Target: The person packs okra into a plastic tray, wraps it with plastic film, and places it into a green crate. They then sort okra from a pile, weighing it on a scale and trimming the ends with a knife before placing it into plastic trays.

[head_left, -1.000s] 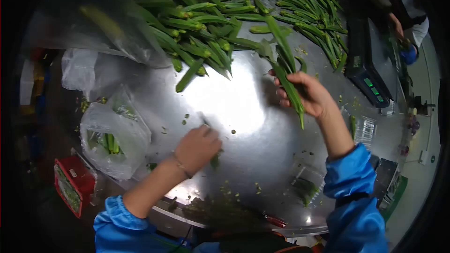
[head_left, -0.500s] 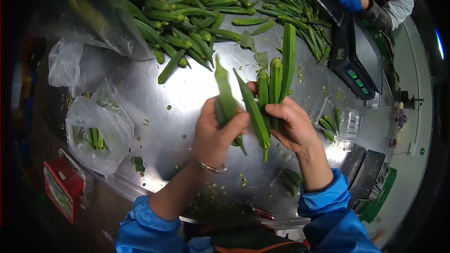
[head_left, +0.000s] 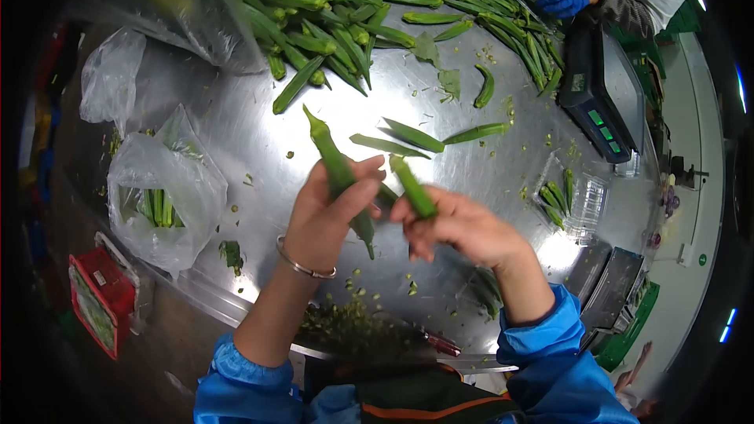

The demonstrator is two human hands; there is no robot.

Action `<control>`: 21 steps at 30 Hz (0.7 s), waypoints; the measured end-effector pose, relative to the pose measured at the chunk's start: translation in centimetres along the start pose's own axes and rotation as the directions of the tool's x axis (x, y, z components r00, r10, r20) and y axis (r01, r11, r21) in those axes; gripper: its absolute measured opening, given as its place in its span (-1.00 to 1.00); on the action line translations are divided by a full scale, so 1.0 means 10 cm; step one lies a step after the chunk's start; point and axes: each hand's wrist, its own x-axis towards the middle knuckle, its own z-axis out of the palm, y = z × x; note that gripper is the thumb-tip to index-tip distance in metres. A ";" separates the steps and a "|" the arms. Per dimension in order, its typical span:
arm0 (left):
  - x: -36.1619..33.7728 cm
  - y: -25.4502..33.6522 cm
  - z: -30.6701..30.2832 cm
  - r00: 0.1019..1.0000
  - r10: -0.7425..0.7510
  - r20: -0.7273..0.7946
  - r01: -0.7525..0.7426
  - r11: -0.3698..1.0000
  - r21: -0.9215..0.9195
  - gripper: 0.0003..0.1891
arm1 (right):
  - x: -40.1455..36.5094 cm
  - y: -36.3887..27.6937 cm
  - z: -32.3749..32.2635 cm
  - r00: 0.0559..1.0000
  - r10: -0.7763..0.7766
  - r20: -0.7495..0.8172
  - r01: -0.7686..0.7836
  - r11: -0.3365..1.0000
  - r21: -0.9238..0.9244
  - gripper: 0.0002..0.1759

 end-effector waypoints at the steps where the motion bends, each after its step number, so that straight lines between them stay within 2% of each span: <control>1: -0.01 -0.02 -0.03 0.995 -0.066 0.074 0.064 0.997 0.032 -0.74 | -0.01 0.08 0.08 0.998 0.037 0.055 -0.034 0.997 -0.064 -0.68; 2: -0.04 -0.01 -0.05 0.987 -0.132 0.093 0.130 0.991 0.036 -0.79 | 0.00 0.16 0.19 0.996 0.080 0.036 -0.074 0.988 -0.137 -0.70; 3: -0.09 -0.05 -0.11 0.987 -0.133 0.086 0.130 0.991 0.032 -0.79 | 0.00 0.24 0.32 0.995 0.082 -0.049 -0.088 0.986 -0.143 -0.68; 4: -0.14 -0.11 -0.21 0.994 0.003 -0.105 0.008 0.994 0.108 -0.77 | -0.02 0.27 0.39 0.995 0.056 -0.087 -0.087 0.910 -0.406 -0.66; 5: -0.17 -0.12 -0.30 0.949 0.151 -0.278 -0.094 0.974 0.207 -0.76 | -0.03 0.29 0.42 0.993 0.019 -0.116 -0.089 0.767 -0.635 -0.63; 6: -0.20 -0.05 -0.39 0.910 0.167 -0.379 -0.113 0.980 0.161 -0.76 | 0.00 0.34 0.39 0.993 0.020 -0.116 -0.089 0.770 -0.632 -0.63; 7: -0.24 0.06 -0.46 0.861 0.175 -0.478 -0.135 0.984 0.118 -0.77 | 0.04 0.43 0.33 0.963 -0.260 -0.077 0.105 0.619 -0.778 -0.62; 8: -0.27 0.13 -0.50 0.860 0.173 -0.481 -0.131 0.984 0.119 -0.77 | 0.08 0.50 0.26 0.862 -0.507 0.017 0.250 0.397 -0.883 -0.61; 9: -0.30 0.19 -0.53 0.818 0.278 -0.504 -0.192 0.957 0.216 -0.79 | 0.15 0.47 0.15 0.853 -0.495 -0.164 0.085 0.442 -0.893 -0.62; 10: -0.32 0.22 -0.55 0.767 0.382 -0.515 -0.248 0.917 0.312 -0.80 | 0.28 0.46 -0.08 0.736 -0.652 -0.183 0.045 0.317 -0.947 -0.62; 11: -0.34 0.21 -0.54 0.767 0.382 -0.516 -0.247 0.918 0.311 -0.80 | 0.40 0.40 -0.23 0.620 -0.756 -0.211 -0.112 0.181 -0.977 -0.65; 12: -0.36 0.19 -0.51 0.844 0.279 -0.458 -0.221 0.959 0.177 -0.80 | 0.52 0.39 -0.38 0.526 -0.837 -0.151 -0.214 0.041 -0.976 -0.70; 14: -0.40 0.11 -0.47 0.947 0.101 -0.304 -0.134 0.987 -0.089 -0.79 | 0.63 0.38 -0.57 0.647 -0.738 -0.193 -0.417 -0.130 -0.899 -0.71; 15: -0.43 0.09 -0.43 0.947 0.101 -0.306 -0.135 0.987 -0.091 -0.79 | 0.60 0.36 -0.61 0.648 -0.737 -0.192 -0.416 -0.132 -0.900 -0.71; 16: -0.45 0.06 -0.40 0.966 0.058 -0.252 -0.097 0.985 -0.142 -0.78 | 0.57 0.28 -0.61 0.721 -0.524 -0.454 -0.292 0.364 -0.884 -0.69; 17: -0.46 0.03 -0.39 0.980 0.020 -0.198 -0.060 0.978 -0.198 -0.76 | 0.53 0.17 -0.56 0.809 -0.203 -0.551 -0.214 0.772 -0.599 -0.67; 18: -0.49 0.03 -0.39 0.990 0.058 -0.131 -0.078 0.984 -0.157 -0.67 | 0.42 0.09 -0.47 0.878 -0.088 -0.471 -0.120 0.911 -0.394 -0.67; 19: -0.50 0.02 -0.37 0.989 0.051 -0.136 -0.074 0.983 -0.170 -0.67 | 0.34 0.01 -0.39 0.877 -0.077 -0.474 -0.134 0.908 -0.396 -0.67; 20: -0.51 0.02 -0.34 0.980 0.163 -0.112 -0.157 0.986 0.058 -0.63 | 0.25 -0.05 -0.33 0.930 0.039 -0.367 -0.073 0.994 -0.077 -0.68; 21: -0.51 0.04 -0.30 0.963 0.264 -0.056 -0.239 0.930 0.281 -0.59 | 0.17 -0.08 -0.29 0.968 0.103 -0.227 -0.041 0.965 0.260 -0.68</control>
